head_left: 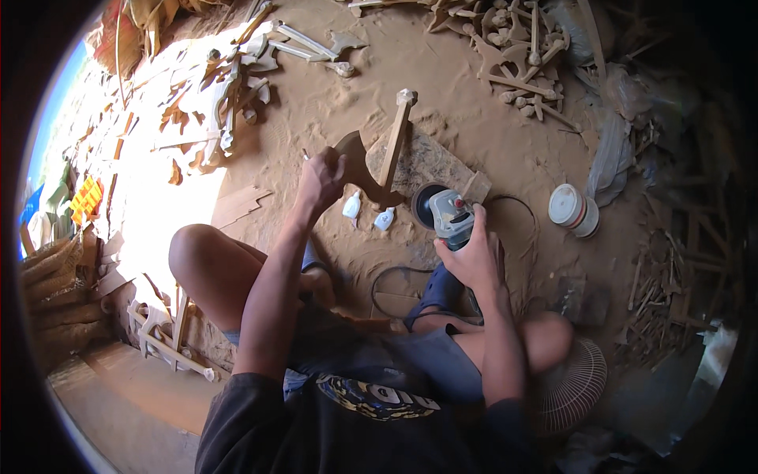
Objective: The person sands the surface and edges of a wooden axe using a power sander. The person holds the axe by its handle and head while moving the rotating sanding disc over the wood, and periodically turns the axe over to sand different sides.
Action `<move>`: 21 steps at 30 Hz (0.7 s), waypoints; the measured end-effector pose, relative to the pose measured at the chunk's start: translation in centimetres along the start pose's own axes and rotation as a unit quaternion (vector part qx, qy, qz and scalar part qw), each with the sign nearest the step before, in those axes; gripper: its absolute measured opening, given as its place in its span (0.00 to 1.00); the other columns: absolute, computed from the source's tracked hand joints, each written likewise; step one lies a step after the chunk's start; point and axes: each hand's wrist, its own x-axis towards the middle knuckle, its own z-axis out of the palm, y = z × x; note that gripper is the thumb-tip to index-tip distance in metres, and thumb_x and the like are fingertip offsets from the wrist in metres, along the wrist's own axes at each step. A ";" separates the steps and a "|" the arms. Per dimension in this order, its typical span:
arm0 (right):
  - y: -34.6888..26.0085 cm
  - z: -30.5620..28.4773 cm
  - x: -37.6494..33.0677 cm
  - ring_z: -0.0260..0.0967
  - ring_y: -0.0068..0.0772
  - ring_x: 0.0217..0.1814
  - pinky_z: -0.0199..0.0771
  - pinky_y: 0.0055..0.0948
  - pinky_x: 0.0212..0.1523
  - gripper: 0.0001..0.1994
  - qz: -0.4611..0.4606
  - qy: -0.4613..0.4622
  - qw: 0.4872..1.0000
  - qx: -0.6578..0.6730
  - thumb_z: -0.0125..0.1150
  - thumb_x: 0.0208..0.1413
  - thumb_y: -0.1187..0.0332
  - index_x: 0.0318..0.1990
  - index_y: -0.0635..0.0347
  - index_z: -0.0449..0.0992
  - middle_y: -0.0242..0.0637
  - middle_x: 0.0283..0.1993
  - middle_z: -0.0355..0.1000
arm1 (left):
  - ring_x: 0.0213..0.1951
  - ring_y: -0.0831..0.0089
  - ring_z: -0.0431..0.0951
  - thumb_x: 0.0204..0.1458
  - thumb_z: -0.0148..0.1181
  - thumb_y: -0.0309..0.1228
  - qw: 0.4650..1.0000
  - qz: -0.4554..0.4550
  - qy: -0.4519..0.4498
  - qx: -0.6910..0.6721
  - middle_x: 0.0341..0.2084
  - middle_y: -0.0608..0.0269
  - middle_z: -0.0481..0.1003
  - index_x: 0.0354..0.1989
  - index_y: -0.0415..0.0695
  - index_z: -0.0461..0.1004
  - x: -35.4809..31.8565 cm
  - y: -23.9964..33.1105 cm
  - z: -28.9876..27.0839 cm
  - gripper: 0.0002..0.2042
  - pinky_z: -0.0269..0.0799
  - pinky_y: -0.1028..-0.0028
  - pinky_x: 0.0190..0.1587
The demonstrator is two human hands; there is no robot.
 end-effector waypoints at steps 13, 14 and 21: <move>-1.8 3.8 2.1 0.78 0.74 0.45 0.78 0.63 0.46 0.45 -0.033 -0.044 0.998 0.019 0.75 0.49 0.58 0.71 0.65 0.57 0.70 0.41 0.78 | 0.31 0.38 0.81 0.61 0.60 0.31 0.998 0.027 0.002 0.065 0.27 0.32 0.77 0.38 0.31 0.76 0.9 6.1 0.8 0.11 0.75 0.54 0.34; -1.9 4.0 2.2 0.78 0.74 0.45 0.78 0.63 0.45 0.45 -0.047 -0.029 0.998 0.020 0.75 0.49 0.58 0.71 0.66 0.57 0.70 0.41 0.78 | 0.31 0.39 0.82 0.61 0.60 0.30 0.998 0.020 0.006 0.060 0.26 0.32 0.77 0.38 0.31 0.76 0.9 6.0 0.8 0.11 0.75 0.54 0.34; -2.4 4.3 2.7 0.78 0.75 0.43 0.77 0.64 0.44 0.45 -0.025 -0.057 0.998 0.008 0.75 0.49 0.58 0.70 0.66 0.57 0.70 0.39 0.78 | 0.29 0.40 0.82 0.63 0.59 0.30 0.998 0.023 0.008 0.061 0.25 0.33 0.76 0.39 0.30 0.76 1.0 6.1 0.9 0.11 0.74 0.54 0.33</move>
